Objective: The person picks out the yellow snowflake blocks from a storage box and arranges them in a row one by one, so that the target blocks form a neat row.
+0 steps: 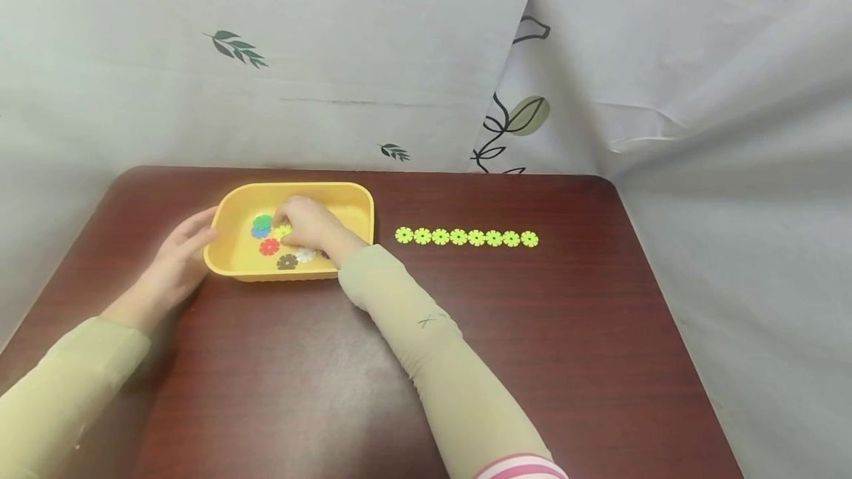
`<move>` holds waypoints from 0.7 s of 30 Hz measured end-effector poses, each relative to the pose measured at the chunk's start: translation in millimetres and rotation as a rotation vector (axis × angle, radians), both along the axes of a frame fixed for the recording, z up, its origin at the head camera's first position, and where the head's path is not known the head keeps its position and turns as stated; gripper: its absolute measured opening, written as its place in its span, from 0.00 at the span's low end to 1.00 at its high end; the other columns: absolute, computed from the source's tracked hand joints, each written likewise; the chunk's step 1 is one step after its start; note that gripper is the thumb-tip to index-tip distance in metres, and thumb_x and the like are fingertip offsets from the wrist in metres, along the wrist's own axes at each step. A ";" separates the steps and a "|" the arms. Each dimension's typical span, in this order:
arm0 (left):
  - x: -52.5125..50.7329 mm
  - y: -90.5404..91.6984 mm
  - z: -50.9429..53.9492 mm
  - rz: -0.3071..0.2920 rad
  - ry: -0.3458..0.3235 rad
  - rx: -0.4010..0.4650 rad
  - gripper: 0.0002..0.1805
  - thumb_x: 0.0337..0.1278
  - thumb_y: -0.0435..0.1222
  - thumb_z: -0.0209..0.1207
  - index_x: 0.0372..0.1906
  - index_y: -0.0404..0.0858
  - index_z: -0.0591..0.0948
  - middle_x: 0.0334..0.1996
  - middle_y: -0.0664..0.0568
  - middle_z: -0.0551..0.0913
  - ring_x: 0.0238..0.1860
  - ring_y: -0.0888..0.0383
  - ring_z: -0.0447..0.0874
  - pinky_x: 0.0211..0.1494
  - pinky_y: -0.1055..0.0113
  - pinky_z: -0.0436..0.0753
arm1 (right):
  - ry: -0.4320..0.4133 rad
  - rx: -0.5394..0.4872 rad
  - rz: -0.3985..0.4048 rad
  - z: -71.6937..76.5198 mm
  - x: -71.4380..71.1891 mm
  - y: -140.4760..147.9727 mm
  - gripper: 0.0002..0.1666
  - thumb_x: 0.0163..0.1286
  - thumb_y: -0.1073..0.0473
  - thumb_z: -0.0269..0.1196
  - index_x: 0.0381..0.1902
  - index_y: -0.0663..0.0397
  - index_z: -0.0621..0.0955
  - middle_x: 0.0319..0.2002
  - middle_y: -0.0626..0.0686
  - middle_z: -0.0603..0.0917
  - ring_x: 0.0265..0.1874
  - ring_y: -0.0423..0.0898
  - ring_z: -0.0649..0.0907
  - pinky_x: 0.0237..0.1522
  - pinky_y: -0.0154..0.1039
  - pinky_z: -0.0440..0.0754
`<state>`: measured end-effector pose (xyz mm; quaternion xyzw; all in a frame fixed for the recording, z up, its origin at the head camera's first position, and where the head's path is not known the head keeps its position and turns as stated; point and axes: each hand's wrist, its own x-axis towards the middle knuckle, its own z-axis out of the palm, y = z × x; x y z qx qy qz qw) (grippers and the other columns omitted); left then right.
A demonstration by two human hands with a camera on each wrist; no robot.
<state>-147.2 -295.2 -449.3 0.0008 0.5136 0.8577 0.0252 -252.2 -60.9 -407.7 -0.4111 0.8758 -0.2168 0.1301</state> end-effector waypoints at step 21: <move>0.6 1.3 1.4 0.007 0.001 -0.005 0.21 0.79 0.23 0.50 0.63 0.45 0.82 0.61 0.60 0.85 0.60 0.66 0.84 0.59 0.76 0.84 | -0.310 -0.376 -0.193 -0.8 -4.8 11.8 0.07 0.70 0.67 0.73 0.45 0.61 0.89 0.42 0.57 0.91 0.37 0.41 0.85 0.41 0.22 0.81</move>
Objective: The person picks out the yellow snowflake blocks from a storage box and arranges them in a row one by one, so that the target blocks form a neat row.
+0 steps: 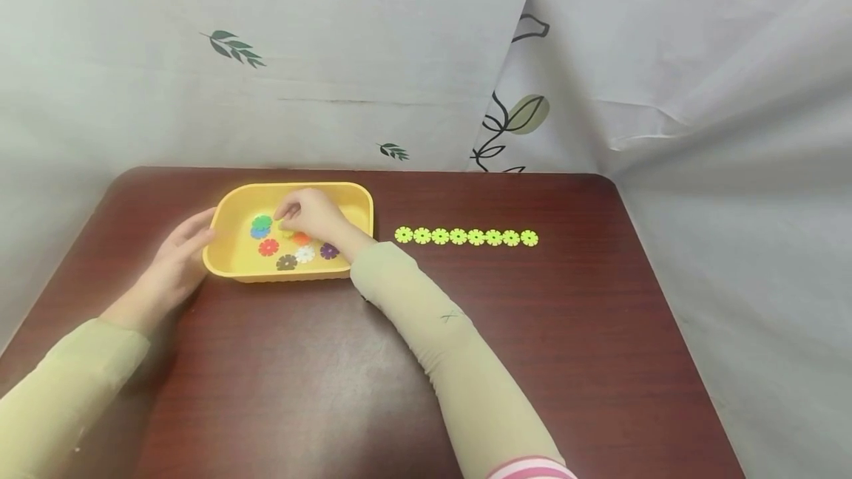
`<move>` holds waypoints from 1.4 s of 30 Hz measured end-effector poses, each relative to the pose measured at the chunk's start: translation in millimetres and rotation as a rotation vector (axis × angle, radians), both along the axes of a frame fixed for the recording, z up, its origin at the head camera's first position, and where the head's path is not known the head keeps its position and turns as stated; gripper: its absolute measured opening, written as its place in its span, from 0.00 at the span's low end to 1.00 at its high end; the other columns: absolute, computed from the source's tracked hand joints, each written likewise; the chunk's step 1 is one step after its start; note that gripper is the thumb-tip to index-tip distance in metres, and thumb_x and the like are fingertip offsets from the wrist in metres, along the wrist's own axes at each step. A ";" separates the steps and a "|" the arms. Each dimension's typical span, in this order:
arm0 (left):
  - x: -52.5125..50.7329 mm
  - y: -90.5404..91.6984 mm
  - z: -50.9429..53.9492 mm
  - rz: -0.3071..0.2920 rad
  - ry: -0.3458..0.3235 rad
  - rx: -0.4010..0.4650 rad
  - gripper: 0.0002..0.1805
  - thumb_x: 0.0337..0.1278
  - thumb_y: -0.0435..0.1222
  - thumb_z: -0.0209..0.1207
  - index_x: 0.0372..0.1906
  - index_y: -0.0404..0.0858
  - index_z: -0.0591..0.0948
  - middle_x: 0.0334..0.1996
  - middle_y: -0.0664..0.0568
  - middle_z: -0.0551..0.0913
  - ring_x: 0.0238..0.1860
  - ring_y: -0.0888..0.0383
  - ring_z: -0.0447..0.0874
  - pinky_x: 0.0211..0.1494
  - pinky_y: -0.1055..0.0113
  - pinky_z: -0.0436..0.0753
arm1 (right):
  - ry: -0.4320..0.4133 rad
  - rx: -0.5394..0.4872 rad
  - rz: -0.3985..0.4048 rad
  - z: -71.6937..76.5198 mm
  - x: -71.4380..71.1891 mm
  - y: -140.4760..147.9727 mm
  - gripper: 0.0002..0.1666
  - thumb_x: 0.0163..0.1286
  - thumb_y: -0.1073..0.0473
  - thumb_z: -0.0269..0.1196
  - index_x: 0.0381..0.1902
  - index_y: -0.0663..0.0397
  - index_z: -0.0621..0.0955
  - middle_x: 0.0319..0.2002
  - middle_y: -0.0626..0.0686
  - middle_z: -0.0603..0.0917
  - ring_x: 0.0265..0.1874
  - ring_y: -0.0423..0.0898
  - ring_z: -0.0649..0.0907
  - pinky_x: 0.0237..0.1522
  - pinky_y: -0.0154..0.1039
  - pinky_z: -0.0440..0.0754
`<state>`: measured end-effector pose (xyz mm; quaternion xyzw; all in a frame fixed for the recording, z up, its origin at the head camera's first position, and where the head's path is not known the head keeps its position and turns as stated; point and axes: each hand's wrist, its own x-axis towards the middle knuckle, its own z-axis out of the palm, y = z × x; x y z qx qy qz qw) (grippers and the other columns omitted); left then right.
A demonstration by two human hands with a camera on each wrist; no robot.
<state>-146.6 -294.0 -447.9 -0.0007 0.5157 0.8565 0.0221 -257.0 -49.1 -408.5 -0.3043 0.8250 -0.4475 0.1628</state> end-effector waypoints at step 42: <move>-6.6 -12.0 -3.4 -0.043 0.030 0.049 0.22 0.80 0.22 0.47 0.63 0.43 0.82 0.59 0.57 0.87 0.58 0.64 0.87 0.57 0.74 0.85 | -0.042 -0.216 -0.384 41.3 -30.5 223.0 0.13 0.70 0.65 0.73 0.47 0.71 0.87 0.30 0.40 0.89 0.29 0.37 0.88 0.40 0.35 0.90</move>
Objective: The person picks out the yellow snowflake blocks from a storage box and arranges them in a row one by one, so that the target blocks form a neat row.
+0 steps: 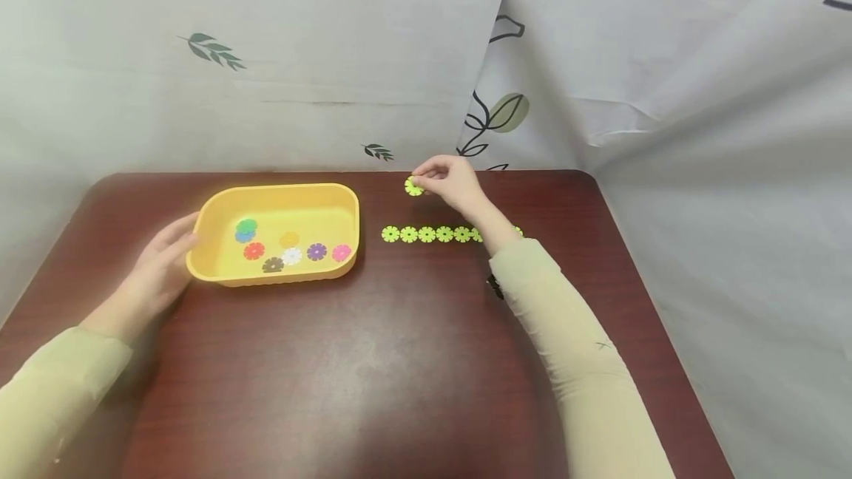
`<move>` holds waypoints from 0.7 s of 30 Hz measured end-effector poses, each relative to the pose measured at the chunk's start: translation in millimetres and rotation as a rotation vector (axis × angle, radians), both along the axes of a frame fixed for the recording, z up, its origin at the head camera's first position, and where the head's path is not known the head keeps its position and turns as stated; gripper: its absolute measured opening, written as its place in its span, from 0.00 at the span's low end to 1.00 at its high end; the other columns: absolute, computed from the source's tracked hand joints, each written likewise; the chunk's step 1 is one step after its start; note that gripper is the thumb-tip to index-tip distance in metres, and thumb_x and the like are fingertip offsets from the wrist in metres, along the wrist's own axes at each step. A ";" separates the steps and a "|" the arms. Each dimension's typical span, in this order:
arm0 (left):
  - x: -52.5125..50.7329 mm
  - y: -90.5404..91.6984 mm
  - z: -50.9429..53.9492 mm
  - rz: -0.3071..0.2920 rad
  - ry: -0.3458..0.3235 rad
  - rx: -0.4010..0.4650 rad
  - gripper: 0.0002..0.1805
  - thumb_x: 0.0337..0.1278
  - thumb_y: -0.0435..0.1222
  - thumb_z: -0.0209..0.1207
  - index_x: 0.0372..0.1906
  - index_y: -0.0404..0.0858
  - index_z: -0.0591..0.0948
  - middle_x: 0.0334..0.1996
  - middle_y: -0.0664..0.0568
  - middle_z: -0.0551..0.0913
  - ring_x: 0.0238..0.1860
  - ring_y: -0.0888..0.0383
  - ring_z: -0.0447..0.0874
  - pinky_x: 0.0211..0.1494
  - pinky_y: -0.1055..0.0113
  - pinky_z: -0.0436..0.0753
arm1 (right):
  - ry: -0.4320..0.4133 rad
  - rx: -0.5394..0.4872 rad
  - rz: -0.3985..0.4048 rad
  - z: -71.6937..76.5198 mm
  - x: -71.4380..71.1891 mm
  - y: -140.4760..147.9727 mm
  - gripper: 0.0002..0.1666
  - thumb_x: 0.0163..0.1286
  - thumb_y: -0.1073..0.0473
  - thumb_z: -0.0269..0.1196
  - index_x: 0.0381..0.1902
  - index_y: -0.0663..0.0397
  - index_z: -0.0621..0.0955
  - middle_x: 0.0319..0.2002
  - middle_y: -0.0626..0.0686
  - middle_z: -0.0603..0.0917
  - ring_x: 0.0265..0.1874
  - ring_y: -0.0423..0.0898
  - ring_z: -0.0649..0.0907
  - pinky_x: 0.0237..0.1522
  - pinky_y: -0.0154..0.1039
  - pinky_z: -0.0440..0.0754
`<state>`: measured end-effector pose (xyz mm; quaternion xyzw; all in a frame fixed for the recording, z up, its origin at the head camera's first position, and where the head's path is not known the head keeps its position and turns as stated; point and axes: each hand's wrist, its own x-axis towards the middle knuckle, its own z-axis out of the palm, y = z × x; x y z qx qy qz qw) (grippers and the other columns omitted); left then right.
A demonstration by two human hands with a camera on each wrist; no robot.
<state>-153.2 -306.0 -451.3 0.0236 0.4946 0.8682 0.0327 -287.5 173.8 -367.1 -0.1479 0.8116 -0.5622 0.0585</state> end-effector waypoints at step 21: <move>3.0 -1.7 0.8 0.001 -0.001 -0.005 0.22 0.80 0.22 0.46 0.64 0.43 0.82 0.60 0.57 0.87 0.59 0.65 0.86 0.58 0.74 0.85 | -0.064 -0.052 -0.198 2.6 31.2 116.9 0.21 0.71 0.69 0.69 0.53 0.84 0.81 0.31 0.38 0.91 0.28 0.33 0.89 0.39 0.29 0.89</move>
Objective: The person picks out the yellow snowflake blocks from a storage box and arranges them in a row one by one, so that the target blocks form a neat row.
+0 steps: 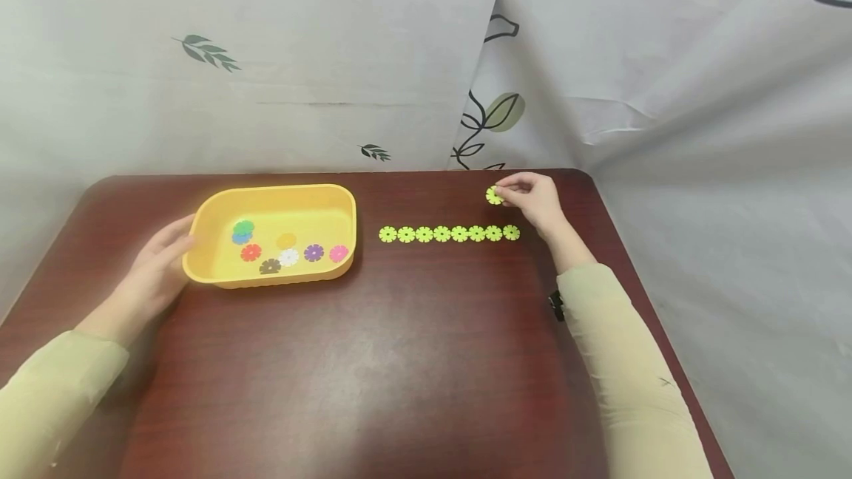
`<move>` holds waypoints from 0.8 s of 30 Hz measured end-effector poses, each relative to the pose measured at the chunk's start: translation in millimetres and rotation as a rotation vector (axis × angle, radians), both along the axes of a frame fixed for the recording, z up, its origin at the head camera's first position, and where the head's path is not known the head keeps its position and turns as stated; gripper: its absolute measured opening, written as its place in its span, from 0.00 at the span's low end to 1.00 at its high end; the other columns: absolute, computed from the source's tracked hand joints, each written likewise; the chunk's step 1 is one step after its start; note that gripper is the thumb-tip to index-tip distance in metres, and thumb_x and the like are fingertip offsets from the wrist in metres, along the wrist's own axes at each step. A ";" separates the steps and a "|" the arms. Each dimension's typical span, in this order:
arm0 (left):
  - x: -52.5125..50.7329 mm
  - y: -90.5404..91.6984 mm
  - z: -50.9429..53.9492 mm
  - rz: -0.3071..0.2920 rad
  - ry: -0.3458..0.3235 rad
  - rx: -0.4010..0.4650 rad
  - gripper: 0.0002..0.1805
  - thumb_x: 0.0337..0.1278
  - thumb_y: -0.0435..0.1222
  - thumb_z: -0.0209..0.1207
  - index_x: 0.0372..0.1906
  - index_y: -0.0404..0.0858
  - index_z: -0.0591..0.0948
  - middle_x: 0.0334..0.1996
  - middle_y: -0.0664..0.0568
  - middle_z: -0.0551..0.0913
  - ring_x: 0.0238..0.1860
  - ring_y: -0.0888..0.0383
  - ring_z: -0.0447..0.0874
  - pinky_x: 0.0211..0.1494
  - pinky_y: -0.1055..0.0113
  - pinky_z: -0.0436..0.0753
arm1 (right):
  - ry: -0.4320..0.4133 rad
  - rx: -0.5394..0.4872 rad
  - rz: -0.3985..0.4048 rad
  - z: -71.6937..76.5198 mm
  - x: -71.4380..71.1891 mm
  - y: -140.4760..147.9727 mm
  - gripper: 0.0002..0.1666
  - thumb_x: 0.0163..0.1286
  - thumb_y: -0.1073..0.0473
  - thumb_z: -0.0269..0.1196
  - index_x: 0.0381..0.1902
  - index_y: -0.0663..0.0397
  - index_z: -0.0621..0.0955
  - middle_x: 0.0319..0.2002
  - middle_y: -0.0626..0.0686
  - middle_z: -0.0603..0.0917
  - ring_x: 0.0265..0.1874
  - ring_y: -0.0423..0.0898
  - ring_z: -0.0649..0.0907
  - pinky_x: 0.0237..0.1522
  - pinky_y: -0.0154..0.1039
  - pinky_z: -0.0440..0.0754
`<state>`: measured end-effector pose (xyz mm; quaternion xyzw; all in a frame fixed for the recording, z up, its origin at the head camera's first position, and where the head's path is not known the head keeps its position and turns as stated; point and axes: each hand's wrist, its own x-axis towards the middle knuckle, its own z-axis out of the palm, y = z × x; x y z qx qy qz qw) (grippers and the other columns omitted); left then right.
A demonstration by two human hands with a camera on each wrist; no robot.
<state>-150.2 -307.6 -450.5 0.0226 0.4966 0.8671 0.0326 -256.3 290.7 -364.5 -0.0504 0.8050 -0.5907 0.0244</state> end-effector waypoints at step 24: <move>1.5 -3.3 0.2 -0.007 0.005 0.034 0.22 0.80 0.22 0.46 0.64 0.41 0.82 0.60 0.55 0.87 0.59 0.63 0.87 0.58 0.72 0.86 | -0.100 0.266 -0.015 -53.9 12.9 75.8 0.21 0.76 0.67 0.65 0.59 0.82 0.80 0.35 0.38 0.92 0.29 0.25 0.87 0.39 0.24 0.87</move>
